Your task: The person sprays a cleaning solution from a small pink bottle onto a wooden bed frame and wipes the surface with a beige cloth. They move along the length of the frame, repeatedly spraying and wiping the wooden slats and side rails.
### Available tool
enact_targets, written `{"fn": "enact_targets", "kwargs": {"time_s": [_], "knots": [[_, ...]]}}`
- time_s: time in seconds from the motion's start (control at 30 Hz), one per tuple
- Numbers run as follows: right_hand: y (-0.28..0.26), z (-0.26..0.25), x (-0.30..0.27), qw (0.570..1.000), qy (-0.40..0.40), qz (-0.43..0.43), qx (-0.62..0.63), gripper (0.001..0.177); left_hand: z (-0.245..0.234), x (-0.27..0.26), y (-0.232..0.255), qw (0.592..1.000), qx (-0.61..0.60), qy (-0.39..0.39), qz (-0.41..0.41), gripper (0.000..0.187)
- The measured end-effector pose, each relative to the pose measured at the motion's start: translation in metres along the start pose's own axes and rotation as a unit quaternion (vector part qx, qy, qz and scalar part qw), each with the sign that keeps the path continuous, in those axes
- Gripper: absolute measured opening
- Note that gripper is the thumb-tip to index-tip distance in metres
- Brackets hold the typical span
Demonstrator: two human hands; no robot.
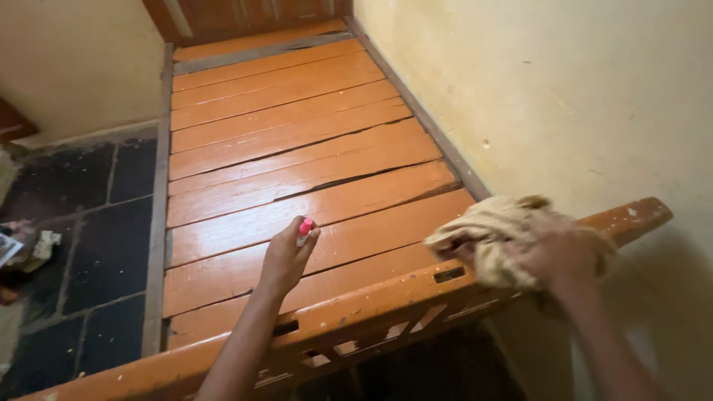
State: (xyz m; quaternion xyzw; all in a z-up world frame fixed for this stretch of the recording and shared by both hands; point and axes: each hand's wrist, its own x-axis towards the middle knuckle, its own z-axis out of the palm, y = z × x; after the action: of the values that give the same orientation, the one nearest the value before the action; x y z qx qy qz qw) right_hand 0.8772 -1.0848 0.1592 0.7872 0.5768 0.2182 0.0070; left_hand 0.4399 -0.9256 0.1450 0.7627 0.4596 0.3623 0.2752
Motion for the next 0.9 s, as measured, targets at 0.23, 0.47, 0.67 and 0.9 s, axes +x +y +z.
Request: {"fn": "enact_targets", "kwargs": {"time_s": [0.23,0.47,0.67,0.9], "knots": [[-0.137,-0.078,-0.012,0.967,-0.004,-0.194,0.163,0.068,-0.005,0.002,0.000,0.999,-0.004,0.030,0.020,0.024],[-0.240,-0.114,-0.026,0.944,-0.029,-0.185,0.271,0.065,-0.010,0.003,-0.002,0.996,-0.027,0.085,-0.007,0.025],[-0.213,-0.077,-0.001,0.945,0.053,-0.162,0.278,0.048,-0.018,-0.003,-0.017,0.991,-0.065,0.103,-0.047,0.022],[-0.015,0.025,0.022,0.981,0.059,0.061,0.174,0.055,-0.023,-0.012,-0.010,0.990,-0.071,0.116,-0.042,0.022]]}}
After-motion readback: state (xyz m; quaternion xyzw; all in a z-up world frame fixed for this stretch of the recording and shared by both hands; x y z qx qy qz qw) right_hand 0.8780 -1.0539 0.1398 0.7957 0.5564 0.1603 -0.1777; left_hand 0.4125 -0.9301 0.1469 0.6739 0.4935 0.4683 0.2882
